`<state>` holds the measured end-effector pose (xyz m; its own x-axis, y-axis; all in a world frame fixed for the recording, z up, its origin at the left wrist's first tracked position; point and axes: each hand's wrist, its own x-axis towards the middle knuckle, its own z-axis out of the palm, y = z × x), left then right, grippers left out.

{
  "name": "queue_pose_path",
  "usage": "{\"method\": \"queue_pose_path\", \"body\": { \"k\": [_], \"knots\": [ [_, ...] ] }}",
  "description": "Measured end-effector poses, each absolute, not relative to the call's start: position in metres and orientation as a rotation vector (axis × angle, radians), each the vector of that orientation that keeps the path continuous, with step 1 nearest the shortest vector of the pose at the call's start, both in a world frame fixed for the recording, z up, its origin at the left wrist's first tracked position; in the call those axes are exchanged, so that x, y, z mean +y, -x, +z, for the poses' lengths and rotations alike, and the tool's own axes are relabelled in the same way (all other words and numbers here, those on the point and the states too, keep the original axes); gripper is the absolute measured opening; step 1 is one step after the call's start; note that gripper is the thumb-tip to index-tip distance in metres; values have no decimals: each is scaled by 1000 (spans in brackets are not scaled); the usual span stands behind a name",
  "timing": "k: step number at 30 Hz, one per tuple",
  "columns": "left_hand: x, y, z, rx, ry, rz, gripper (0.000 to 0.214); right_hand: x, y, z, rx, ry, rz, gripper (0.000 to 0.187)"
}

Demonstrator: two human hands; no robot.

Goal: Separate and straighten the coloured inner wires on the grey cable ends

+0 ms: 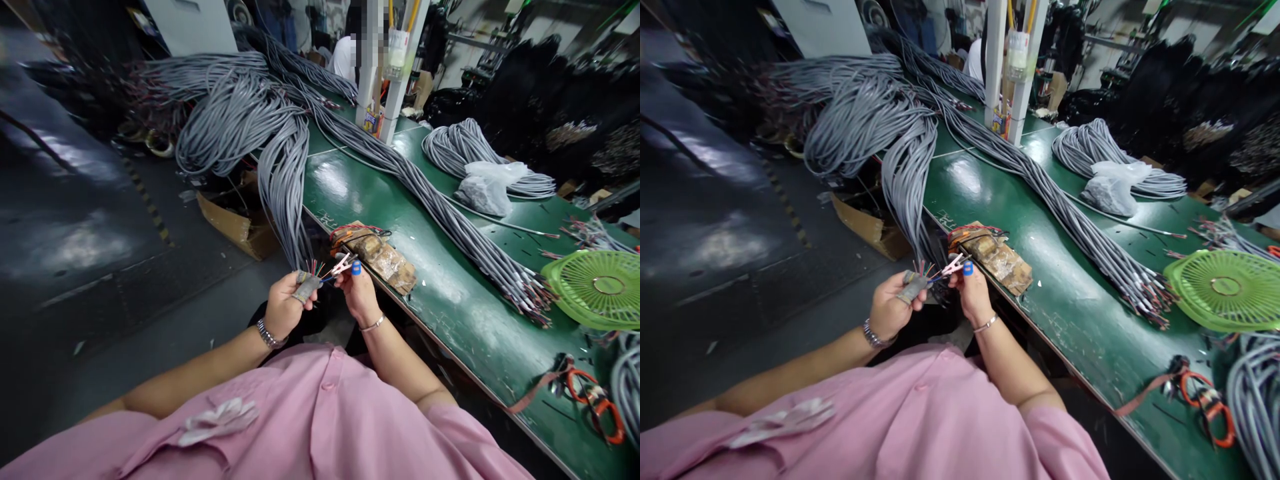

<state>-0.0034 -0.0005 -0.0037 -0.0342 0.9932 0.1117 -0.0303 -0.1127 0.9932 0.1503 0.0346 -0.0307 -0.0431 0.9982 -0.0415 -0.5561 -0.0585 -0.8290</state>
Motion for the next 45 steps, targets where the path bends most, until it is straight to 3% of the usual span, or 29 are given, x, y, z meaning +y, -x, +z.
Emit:
{"method": "queue_pose_path", "body": {
  "k": [5, 12, 20, 27, 34, 41, 45],
  "knots": [
    [1, 2, -2, 1194, -1361, 1277, 11, 40, -150, -24, -604, 645, 1717, 47],
    [4, 2, -3, 1247, -1439, 1213, 12, 40, -145, -21, -467, 646, 1655, 33],
    [-1, 5, -3, 1218, -1426, 1214, 14, 30, -157, -30, -631, 670, 1829, 61],
    [-13, 14, -16, 1201, -1507, 1103, 12, 18, -177, -19, -1000, 914, 1945, 47],
    [-22, 16, -18, 1182, -1580, 1027, 6, 21, -178, -1, -1375, 962, 1755, 36],
    [-26, 13, -13, 1113, -1451, 657, 10, 9, -173, 6, -1795, 1002, 1417, 27],
    [-25, 14, -12, 1121, -1301, 737, 16, 1, -170, 0, -1588, 1017, 1401, 29]
  ]
}}
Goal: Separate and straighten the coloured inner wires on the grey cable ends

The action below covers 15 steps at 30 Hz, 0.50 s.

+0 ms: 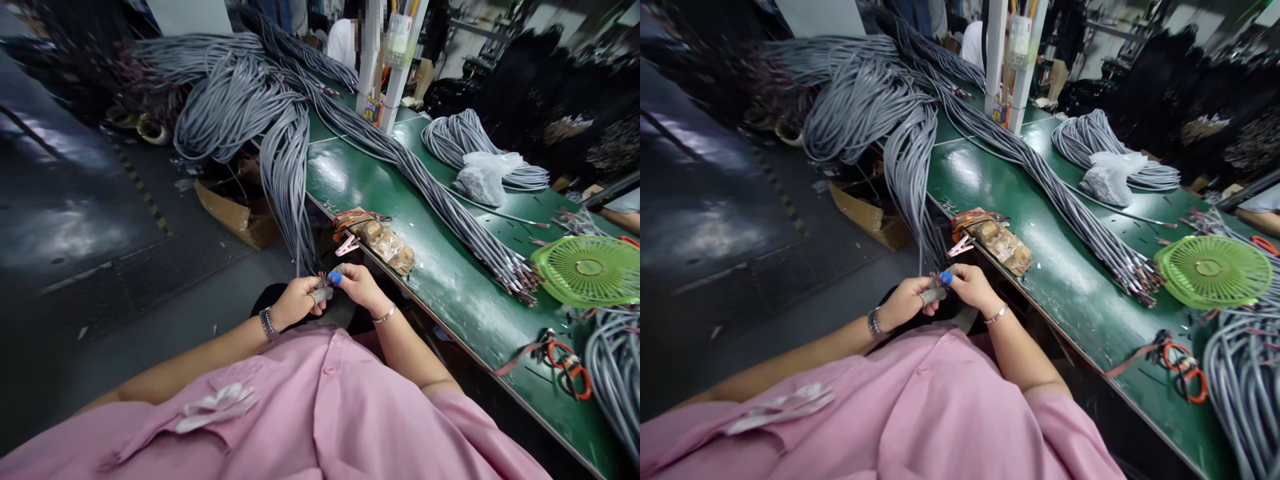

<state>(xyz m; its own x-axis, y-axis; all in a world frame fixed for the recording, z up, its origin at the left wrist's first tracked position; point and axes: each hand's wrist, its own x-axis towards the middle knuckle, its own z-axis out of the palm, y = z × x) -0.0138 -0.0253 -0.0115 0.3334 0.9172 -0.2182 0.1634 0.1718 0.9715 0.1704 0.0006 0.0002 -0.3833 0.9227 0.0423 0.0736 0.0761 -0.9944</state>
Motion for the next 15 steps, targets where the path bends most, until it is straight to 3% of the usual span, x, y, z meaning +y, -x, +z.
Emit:
{"method": "queue_pose_path", "body": {
  "k": [5, 7, 10, 15],
  "knots": [
    [-25, 11, -10, 1115, -970, 985, 23, -15, -163, -8, -1181, 966, 1589, 35],
    [-25, 9, -10, 1094, -938, 1013, 24, -20, -156, -11, -1114, 953, 1535, 29],
    [-26, 9, -11, 1061, -1010, 979, 25, -20, -146, -14, -1067, 992, 1450, 20],
    [-23, 14, -7, 1054, -1343, 889, 15, -6, -140, -10, -1008, 1084, 1546, 27]
  ]
}}
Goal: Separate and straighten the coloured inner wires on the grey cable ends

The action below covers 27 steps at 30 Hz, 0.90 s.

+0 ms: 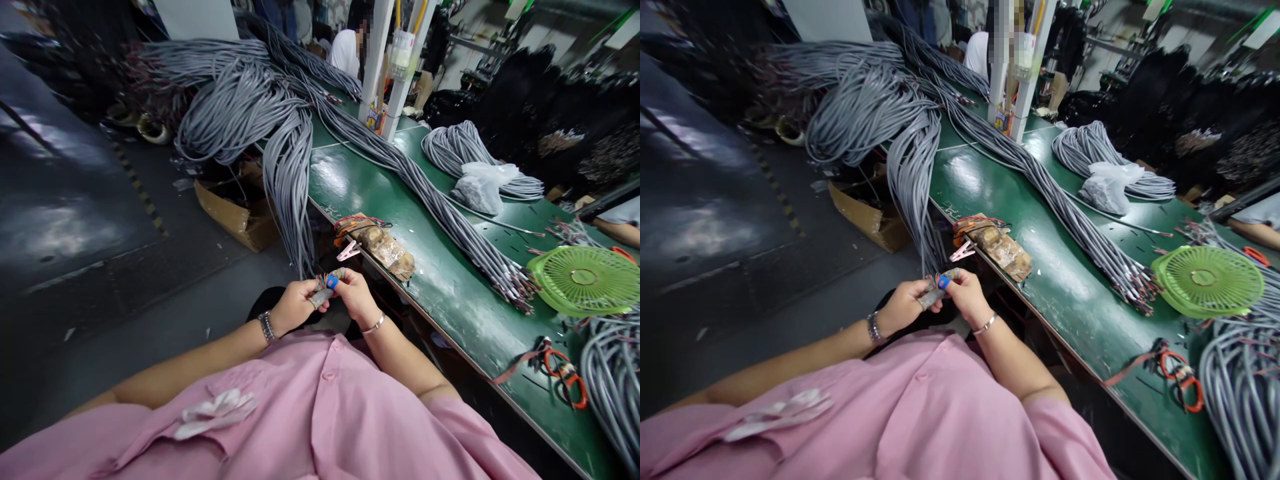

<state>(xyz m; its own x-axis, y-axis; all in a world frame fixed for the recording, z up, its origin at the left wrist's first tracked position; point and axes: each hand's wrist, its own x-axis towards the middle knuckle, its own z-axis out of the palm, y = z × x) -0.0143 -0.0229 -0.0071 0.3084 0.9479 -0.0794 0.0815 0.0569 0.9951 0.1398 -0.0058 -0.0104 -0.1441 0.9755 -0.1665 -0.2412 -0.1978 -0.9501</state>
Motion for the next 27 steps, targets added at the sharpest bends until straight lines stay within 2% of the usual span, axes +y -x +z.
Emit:
{"method": "queue_pose_path", "body": {
  "k": [3, 11, 27],
  "knots": [
    [-19, 15, -5, 1066, -1338, 913, 15, 2, -140, -8, -1028, 1113, 1536, 30],
    [-10, 8, -15, 1028, -818, 1082, 24, 7, -143, -17, -986, 1081, 1489, 28],
    [-1, 5, -11, 1026, -848, 1186, 22, 4, -151, -28, -989, 1020, 1518, 22]
  ]
}}
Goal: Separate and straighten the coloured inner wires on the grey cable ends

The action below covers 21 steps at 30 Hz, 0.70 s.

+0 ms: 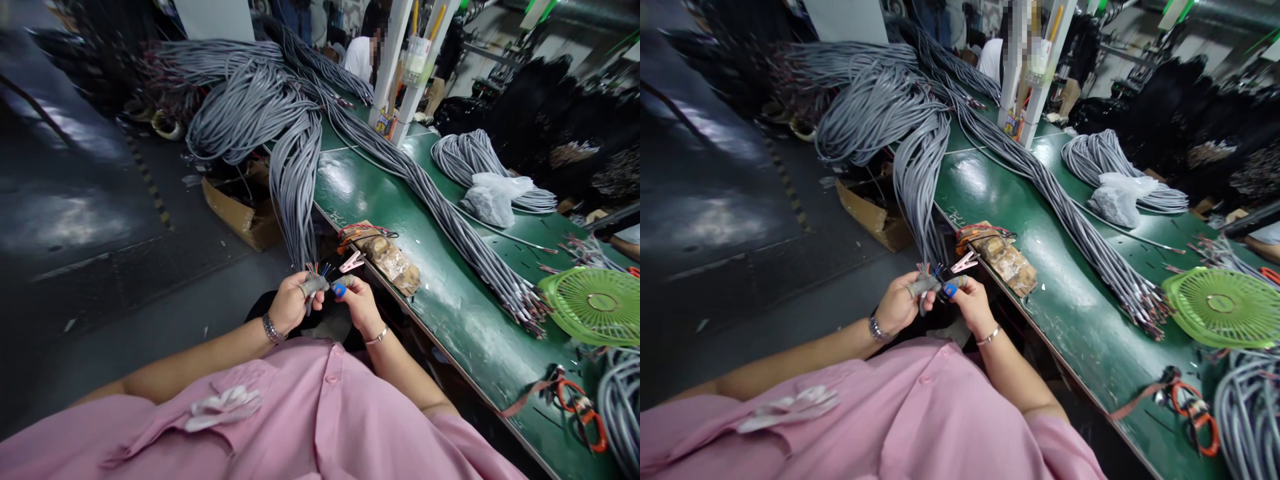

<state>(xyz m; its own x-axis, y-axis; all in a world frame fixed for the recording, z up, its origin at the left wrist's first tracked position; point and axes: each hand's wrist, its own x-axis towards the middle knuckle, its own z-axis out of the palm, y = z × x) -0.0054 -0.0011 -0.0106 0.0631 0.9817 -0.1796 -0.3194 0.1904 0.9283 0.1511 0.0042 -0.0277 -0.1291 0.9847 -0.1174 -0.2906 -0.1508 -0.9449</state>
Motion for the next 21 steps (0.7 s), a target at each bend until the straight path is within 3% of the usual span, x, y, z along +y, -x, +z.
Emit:
{"method": "queue_pose_path", "body": {
  "k": [4, 10, 12, 17, 21],
  "knots": [
    [-2, 5, -3, 1026, -856, 1179, 19, 7, -161, -32, -848, 910, 1652, 25],
    [0, 3, 3, 938, -869, 1096, 20, 28, -169, -23, -684, 772, 1799, 48],
    [2, 2, 3, 888, -880, 1051, 20, 32, -166, -19, -797, 775, 1751, 49],
    [8, 2, 0, 853, -915, 1029, 20, 30, -152, -22, -950, 949, 1277, 45],
    [12, 2, -1, 876, -940, 1040, 20, 30, -148, -20, -761, 816, 1492, 44]
  ]
}}
